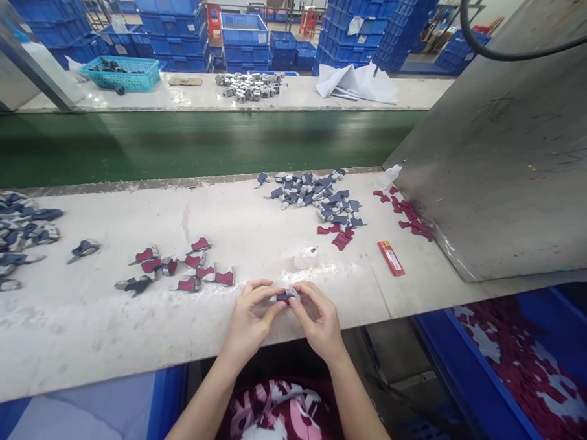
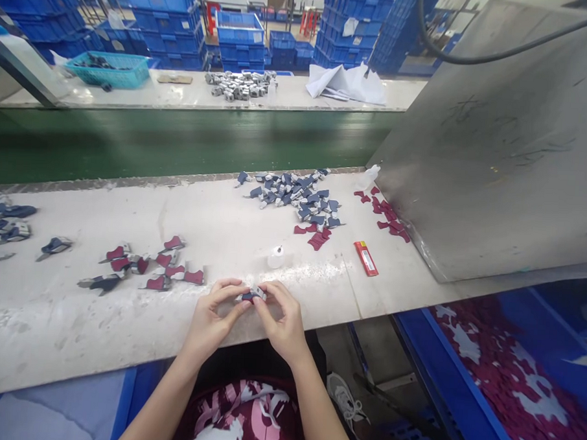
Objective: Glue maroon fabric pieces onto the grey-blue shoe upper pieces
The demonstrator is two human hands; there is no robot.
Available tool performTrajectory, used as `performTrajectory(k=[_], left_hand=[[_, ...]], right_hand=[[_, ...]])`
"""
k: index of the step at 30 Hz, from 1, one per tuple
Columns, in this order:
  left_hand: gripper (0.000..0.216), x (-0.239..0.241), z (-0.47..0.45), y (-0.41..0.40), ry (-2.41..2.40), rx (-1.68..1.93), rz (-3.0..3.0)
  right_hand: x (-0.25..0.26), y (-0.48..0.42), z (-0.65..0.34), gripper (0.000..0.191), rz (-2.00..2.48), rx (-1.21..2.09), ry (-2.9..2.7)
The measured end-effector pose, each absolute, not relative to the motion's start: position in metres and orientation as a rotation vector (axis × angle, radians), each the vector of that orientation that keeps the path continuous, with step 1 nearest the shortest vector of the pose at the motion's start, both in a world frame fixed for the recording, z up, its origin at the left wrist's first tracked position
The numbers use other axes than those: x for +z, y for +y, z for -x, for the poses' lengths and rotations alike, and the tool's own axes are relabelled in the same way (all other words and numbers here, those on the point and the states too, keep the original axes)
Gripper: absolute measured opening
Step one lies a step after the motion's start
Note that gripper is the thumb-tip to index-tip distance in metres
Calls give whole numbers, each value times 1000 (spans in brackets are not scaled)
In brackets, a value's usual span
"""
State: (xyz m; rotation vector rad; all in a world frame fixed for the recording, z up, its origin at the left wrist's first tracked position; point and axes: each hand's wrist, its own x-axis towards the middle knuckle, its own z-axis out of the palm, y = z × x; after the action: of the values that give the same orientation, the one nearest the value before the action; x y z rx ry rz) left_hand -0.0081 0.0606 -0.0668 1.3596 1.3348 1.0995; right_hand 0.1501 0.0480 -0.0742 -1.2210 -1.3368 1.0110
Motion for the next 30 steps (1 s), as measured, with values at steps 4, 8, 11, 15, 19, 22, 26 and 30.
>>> performTrajectory(k=[4,8,11,15,19,22,26,30], left_hand=[[15,-57,2,58,1307,1116,-1297],[15,-50,-1,57,1360,1097,-1198],[13,-47,-5,55,1350,1123,-1212],[13,-44,-10,51,1355,1221,-1310],[16,-44,-11,50,1363,1318,-1435],[17,-45,-10,50,1349,1319,-1493],[20,-48,-9,48,1346,1315,-1615],[29,-51,-6,47,1254,1280,-1785]], right_hand=[[-76,46,-147,16,1186,995,-1309],[-78,47,-148,14,1118,1016,-1290],[-77,47,-148,14,1089,1031,-1258],[-75,44,-143,12,1113,996,-1201],[-75,44,-141,18,1154,987,-1205],[-79,47,-144,22,1139,1043,-1251],[-81,48,-142,23,1145,1056,-1201],[-77,45,-137,25,1206,992,-1098]])
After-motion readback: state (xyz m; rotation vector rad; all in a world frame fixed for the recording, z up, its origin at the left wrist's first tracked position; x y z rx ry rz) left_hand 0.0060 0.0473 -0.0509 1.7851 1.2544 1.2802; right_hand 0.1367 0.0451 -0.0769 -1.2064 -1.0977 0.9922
